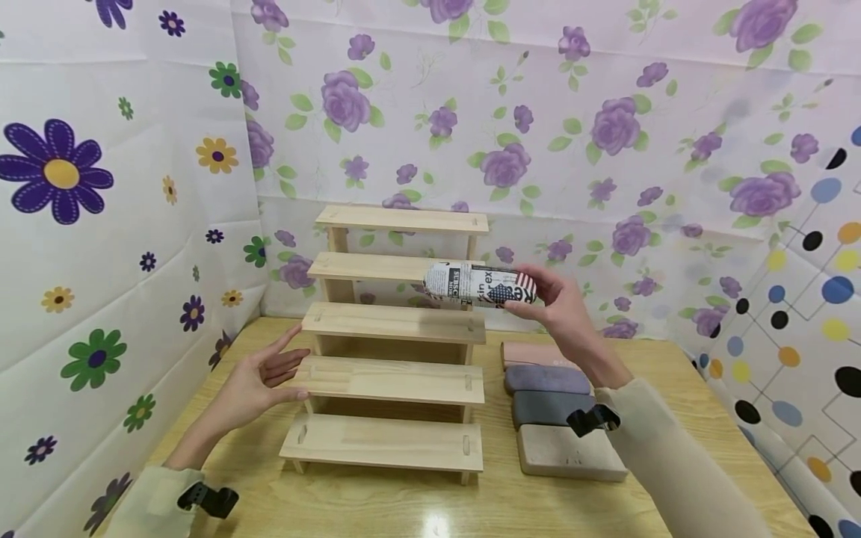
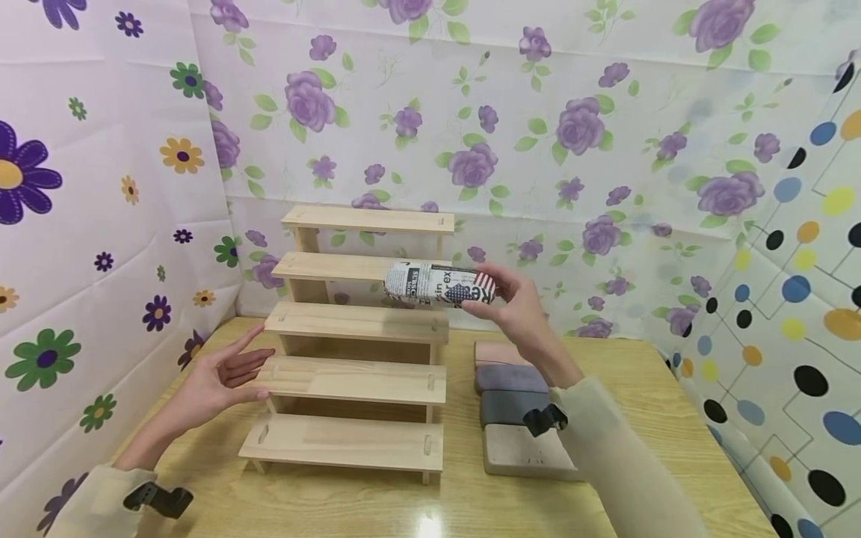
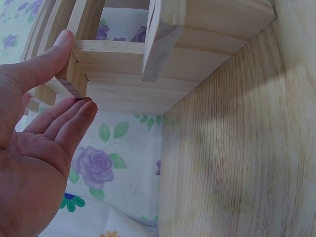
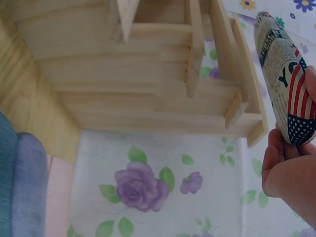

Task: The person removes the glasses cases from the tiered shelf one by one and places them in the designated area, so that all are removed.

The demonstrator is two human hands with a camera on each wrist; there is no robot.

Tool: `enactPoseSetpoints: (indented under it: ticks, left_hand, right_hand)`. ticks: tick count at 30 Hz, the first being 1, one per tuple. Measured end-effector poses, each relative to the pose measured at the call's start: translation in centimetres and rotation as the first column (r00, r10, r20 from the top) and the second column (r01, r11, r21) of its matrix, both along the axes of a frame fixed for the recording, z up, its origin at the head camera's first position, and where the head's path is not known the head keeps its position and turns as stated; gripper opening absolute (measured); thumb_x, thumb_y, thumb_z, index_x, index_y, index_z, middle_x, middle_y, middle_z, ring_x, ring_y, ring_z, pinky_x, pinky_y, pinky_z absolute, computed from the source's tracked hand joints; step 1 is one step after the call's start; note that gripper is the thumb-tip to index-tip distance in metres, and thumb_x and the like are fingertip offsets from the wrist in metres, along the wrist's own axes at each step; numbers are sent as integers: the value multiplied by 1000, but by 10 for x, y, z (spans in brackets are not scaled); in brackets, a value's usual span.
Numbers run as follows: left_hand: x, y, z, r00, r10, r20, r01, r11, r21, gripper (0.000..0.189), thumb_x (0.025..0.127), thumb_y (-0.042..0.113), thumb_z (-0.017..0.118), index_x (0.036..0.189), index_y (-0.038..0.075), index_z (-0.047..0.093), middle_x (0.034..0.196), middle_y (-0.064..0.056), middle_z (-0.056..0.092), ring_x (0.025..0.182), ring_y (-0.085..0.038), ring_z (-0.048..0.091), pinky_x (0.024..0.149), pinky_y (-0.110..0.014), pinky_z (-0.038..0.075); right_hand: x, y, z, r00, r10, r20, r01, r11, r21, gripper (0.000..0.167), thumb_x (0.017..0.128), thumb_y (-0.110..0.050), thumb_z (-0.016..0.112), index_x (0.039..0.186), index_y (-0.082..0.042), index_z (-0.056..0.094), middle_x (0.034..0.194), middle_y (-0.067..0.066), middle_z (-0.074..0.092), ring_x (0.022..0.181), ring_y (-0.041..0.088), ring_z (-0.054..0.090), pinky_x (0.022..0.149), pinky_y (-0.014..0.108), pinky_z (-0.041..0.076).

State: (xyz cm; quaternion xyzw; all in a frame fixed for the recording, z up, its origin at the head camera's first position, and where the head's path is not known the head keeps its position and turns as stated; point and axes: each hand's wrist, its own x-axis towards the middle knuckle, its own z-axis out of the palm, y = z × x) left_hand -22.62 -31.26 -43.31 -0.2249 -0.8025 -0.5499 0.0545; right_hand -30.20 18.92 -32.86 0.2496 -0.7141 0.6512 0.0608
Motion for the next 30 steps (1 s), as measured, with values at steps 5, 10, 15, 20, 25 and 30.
enactPoseSetpoints:
  ticks: [5, 10, 15, 20, 25, 30]
  left_hand:
    - [1, 1, 1, 1000, 3, 1, -3, 1000, 0, 106, 83, -1, 88, 169, 16, 28, 147, -34, 52, 137, -47, 48, 104, -28, 53]
    - [2, 1, 1, 1000, 4, 5, -4, 1000, 1, 106, 83, -1, 88, 169, 17, 28, 147, -34, 52, 137, -47, 48, 104, -28, 53]
    - [1, 1, 0, 1000, 13, 9, -13, 1000, 0, 107, 83, -1, 88, 169, 18, 28, 147, -32, 53, 136, -45, 49, 104, -29, 53]
    - [0, 1, -1, 1000, 10, 10, -10, 1000, 1, 107, 82, -1, 89, 169, 19, 28, 147, -33, 53, 136, -46, 49, 104, -29, 53]
    - [1, 0, -1, 1000, 11, 13, -11, 1000, -2, 107, 83, -1, 88, 169, 19, 28, 148, -32, 53, 137, -47, 48, 104, -29, 53]
    - [1, 1, 0, 1000, 11, 14, -11, 1000, 3, 107, 83, -2, 88, 169, 19, 28, 148, -32, 53, 137, -47, 48, 104, -27, 53]
  right_hand:
    - [10, 2, -10, 1000, 3, -14, -3, 1000, 3, 58, 90, 4, 80, 143, 5, 58, 129, 9, 65, 114, 23, 62, 85, 25, 60]
    - [19, 7, -18, 1000, 9, -25, -9, 1000, -3, 57, 90, 6, 80, 142, 5, 59, 127, 9, 65, 110, 22, 61, 86, 25, 59]
    - [26, 17, -29, 1000, 1, -17, -1, 1000, -2, 58, 90, 8, 79, 143, 7, 57, 126, 6, 65, 111, 19, 61, 88, 23, 57]
    - [32, 30, -40, 999, -16, -40, 16, 1000, 15, 57, 90, 9, 78, 142, 9, 56, 128, 8, 65, 113, 19, 61, 91, 23, 56]
    - [40, 45, -47, 999, -39, -17, 39, 999, 22, 58, 91, 7, 79, 144, 4, 58, 132, 9, 64, 114, 19, 62, 89, 23, 57]
    - [49, 60, -52, 997, -70, -16, 71, 997, 41, 59, 92, 6, 79, 146, 2, 57, 140, 6, 61, 122, 15, 60, 95, 21, 55]
